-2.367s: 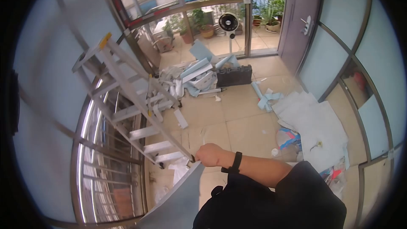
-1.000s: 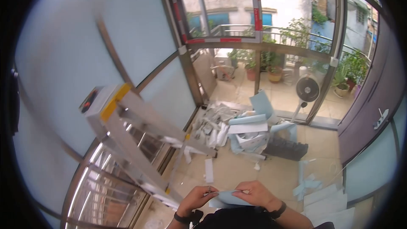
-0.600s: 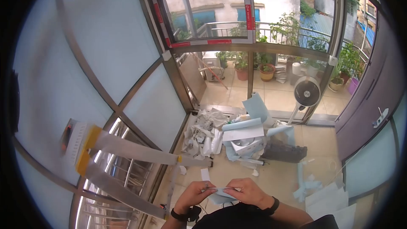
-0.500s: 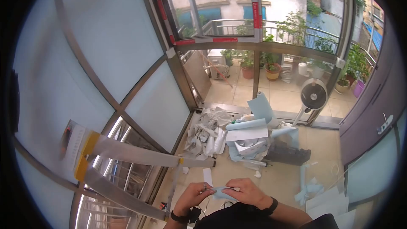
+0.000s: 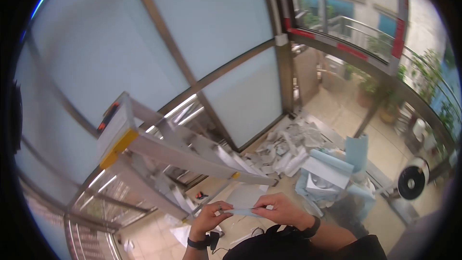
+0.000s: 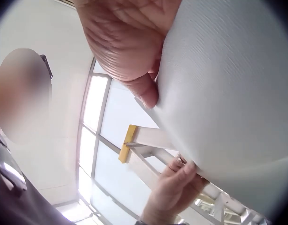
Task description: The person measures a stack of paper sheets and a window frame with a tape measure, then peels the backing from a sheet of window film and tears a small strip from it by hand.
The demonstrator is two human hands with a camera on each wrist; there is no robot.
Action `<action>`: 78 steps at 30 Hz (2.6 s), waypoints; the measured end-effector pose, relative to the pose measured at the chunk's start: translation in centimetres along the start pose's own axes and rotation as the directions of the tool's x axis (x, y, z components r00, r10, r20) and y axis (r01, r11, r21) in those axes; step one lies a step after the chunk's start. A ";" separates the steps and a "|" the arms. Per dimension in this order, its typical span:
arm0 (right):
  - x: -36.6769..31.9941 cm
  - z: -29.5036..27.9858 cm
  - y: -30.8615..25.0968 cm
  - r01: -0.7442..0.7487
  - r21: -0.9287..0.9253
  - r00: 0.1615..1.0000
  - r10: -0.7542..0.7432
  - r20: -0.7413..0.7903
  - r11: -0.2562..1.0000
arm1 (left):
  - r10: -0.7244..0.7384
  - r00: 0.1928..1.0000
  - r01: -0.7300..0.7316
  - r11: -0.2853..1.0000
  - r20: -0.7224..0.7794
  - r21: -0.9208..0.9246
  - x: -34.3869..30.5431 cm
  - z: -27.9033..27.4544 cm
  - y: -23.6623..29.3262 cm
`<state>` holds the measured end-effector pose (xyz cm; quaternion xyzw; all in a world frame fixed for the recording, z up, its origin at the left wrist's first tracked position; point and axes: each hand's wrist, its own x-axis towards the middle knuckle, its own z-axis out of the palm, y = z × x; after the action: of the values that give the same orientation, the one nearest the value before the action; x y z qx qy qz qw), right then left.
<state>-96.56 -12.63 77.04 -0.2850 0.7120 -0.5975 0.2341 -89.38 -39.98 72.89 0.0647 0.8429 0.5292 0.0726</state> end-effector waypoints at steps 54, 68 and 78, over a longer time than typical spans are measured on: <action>7.7 15.4 -9.2 0.074 0.046 0.942 -0.085 0.325 0.996 | -0.560 -0.247 0.623 0.534 -0.791 -0.572 -59.3 12.4 -26.4; 5.2 16.9 -5.0 0.071 -0.086 0.938 -0.037 0.344 0.994 | -0.708 -0.008 0.416 0.640 -0.707 -0.646 -40.3 16.2 -22.2; 3.7 18.1 -6.5 0.035 -0.022 0.948 -0.026 0.317 0.999 | 0.676 -0.307 0.362 0.734 -0.670 0.574 -42.9 -3.3 10.4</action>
<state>-86.28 -28.95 80.23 -0.3912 0.6689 -0.5377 0.3322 -47.60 -46.39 86.03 -0.2288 0.6327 0.0459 -0.7384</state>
